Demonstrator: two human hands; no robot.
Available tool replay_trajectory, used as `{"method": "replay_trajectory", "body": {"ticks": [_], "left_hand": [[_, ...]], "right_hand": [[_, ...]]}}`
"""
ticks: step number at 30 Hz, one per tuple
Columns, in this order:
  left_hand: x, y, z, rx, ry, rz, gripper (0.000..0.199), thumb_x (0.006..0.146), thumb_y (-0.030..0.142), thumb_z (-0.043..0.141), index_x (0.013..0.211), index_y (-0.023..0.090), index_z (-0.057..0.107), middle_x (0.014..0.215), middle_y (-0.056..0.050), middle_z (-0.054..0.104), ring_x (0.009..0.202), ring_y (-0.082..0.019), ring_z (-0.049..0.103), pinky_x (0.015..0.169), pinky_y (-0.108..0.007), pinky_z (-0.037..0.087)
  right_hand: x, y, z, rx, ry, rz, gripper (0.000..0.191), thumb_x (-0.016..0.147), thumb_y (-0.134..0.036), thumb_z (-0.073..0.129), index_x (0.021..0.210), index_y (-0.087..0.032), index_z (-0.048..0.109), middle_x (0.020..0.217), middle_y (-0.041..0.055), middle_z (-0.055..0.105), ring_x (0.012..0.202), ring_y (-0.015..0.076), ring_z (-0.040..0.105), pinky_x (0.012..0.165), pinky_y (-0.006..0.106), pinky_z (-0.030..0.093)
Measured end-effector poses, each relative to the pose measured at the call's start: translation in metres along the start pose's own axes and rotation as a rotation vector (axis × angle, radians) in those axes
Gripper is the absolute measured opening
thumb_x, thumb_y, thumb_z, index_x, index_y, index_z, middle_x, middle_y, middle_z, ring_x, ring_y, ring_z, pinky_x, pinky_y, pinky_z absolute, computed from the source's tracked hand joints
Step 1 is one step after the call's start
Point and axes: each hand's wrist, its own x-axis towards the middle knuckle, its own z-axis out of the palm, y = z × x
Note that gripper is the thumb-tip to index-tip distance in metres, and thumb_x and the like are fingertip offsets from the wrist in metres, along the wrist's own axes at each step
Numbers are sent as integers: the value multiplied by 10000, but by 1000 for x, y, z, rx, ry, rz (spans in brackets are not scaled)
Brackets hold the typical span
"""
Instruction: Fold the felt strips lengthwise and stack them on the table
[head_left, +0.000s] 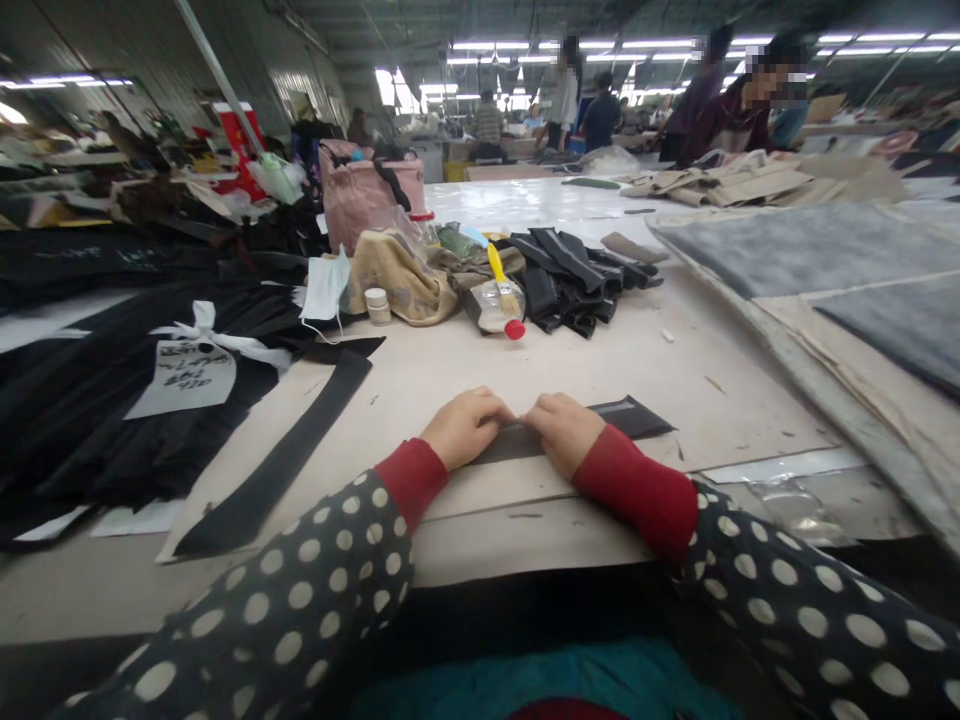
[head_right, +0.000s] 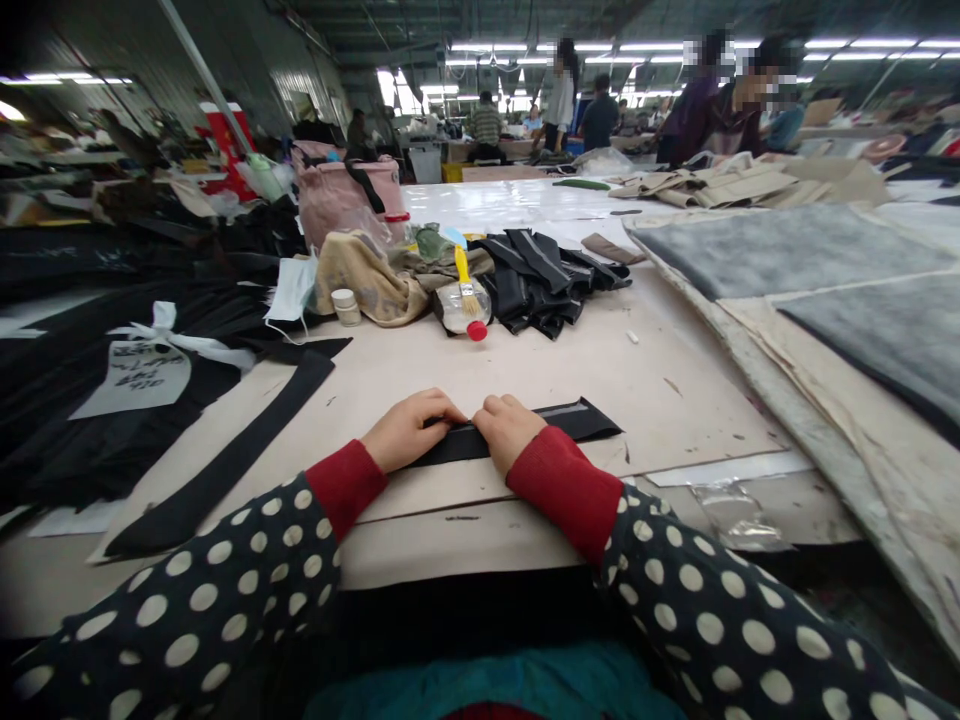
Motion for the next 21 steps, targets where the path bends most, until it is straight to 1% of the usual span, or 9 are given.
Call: {"method": "replay_trajectory", "body": {"ticks": [4,6,8,10,12,15,18,21], "left_hand": [[-4,-5,-10,-45,-80,35,250,724,86,454,873,181,630,866,-23,573,860,-124,529,830,-253,412],[-10,-10,-18,-71,-100,1,244,736,121,473,918,189,620,883,-21,575,863,-124,531,832,-252,412],[-18,-15,-26,-83,-88,-64,248,737,144,485,946,192,610,891,-20,578,851,-125,536,821,-252,415],[-25,-17,-30,-97,-62,-114,249,735,148,485,948,188,608,890,-20,580,835,-124,539,801,-247,420],[-29,-18,-30,-115,-42,-137,245,724,129,480,926,176,611,881,-19,580,815,-121,538,778,-242,425],[-30,-16,-26,-126,-20,-154,246,697,88,468,878,165,615,858,-14,576,783,-115,531,745,-237,430],[-29,-16,-22,-111,-7,-135,261,679,63,452,852,172,614,838,-6,571,789,-115,527,753,-237,426],[-28,-16,-22,-69,-18,-79,276,669,34,429,826,168,614,825,-9,569,809,-117,525,785,-239,417]], "right_hand": [[-2,-8,-4,-82,-4,-2,228,798,-157,388,867,-112,601,859,114,537,820,202,458,780,315,354],[-3,-10,-4,-77,9,16,258,829,-223,369,858,-114,600,859,116,535,820,205,460,779,321,353],[-2,-10,-3,-54,22,41,262,833,-247,373,877,-118,598,872,115,534,831,206,460,786,323,352],[-1,-10,-1,-9,42,53,245,822,-229,391,919,-125,590,891,110,532,845,201,458,797,319,351],[3,-11,1,60,58,45,258,796,-164,402,987,-133,572,918,100,531,860,187,458,809,304,351],[10,-13,4,163,56,2,376,707,-43,407,1040,-140,552,949,82,531,881,163,458,823,270,353],[15,-16,5,210,53,-51,430,638,-4,415,1016,-143,566,950,72,530,890,158,453,829,253,354],[17,-18,7,157,41,-82,386,657,-11,416,977,-147,583,921,72,531,867,165,451,808,263,361]]}}
